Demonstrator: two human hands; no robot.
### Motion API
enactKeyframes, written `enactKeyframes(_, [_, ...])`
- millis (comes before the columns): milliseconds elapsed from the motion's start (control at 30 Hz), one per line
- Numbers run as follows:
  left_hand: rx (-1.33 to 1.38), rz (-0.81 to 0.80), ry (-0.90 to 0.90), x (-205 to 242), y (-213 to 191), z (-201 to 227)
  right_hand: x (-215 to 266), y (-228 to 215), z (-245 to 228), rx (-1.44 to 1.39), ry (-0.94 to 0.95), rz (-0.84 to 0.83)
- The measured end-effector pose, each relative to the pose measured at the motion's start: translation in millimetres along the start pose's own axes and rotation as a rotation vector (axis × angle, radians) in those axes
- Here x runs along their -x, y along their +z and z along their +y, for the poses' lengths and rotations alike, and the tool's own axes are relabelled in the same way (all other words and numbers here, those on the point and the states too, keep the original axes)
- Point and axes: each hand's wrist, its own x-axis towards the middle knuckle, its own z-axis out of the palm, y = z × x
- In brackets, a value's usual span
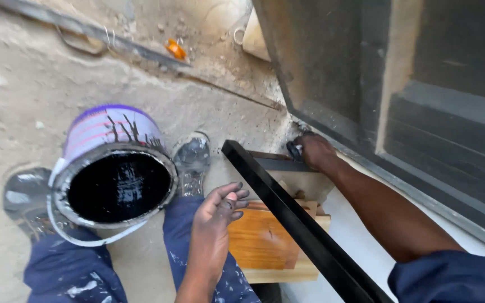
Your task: Painting a metal door or gate frame using a cloth dipped in black paint
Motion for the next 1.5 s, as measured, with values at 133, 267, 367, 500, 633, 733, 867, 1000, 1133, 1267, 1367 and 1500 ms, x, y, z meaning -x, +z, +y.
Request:
enactKeyframes(133, [0.025,-0.028,-0.017,-12.2,2.8,-12.5,-43.5,29.3,1.5,0.124,-0.096,0.002])
enactKeyframes(267, [0.031,-0.009,-0.053,-13.2,7.3,-7.3,-53.6,33.0,-20.3,0.217,-0.003,-0.214])
enactKeyframes(367, [0.023,-0.036,-0.006,-22.0,5.7,-15.7,-61.3,21.5,-26.8,0.298,0.029,-0.332])
enactKeyframes(500, [-0.075,-0.027,0.006,-28.9,6.7,-15.8,-49.0,7.7,-21.4,0.307,0.044,-0.427])
enactKeyframes(633, [-0.101,-0.018,-0.009,-39.2,11.3,-22.2,-13.6,-9.4,-20.1,0.3,0.061,-0.267])
enactKeyframes(733, [-0.083,-0.035,-0.013,-45.7,15.6,-31.7,-10.9,-12.3,-24.1,0.247,-0.011,-0.087])
enactKeyframes(867, [-0.121,-0.05,-0.029,-47.6,15.9,-40.3,-36.1,26.2,-22.2,0.406,-0.231,0.03])
enactKeyframes(1000, [-0.082,-0.011,-0.055,-45.7,12.3,-36.3,-57.7,59.3,-17.3,0.426,-0.368,0.142])
enactKeyframes(1133, [-0.1,-0.014,-0.022,-43.8,10.1,-27.3,-88.3,57.8,-3.4,0.431,-0.226,0.361])
enactKeyframes(1267, [-0.085,-0.007,-0.044,-42.6,17.3,-24.1,-86.8,50.7,-0.8,0.442,-0.097,0.184])
enactKeyframes(1367, [-0.071,-0.03,-0.038,-39.5,19.5,-25.6,-78.7,49.0,-5.9,0.345,-0.021,0.054])
enactKeyframes(1500, [-0.047,-0.034,-0.025,-36.2,17.8,-14.8,-59.1,39.5,-30.7,0.445,0.073,0.022])
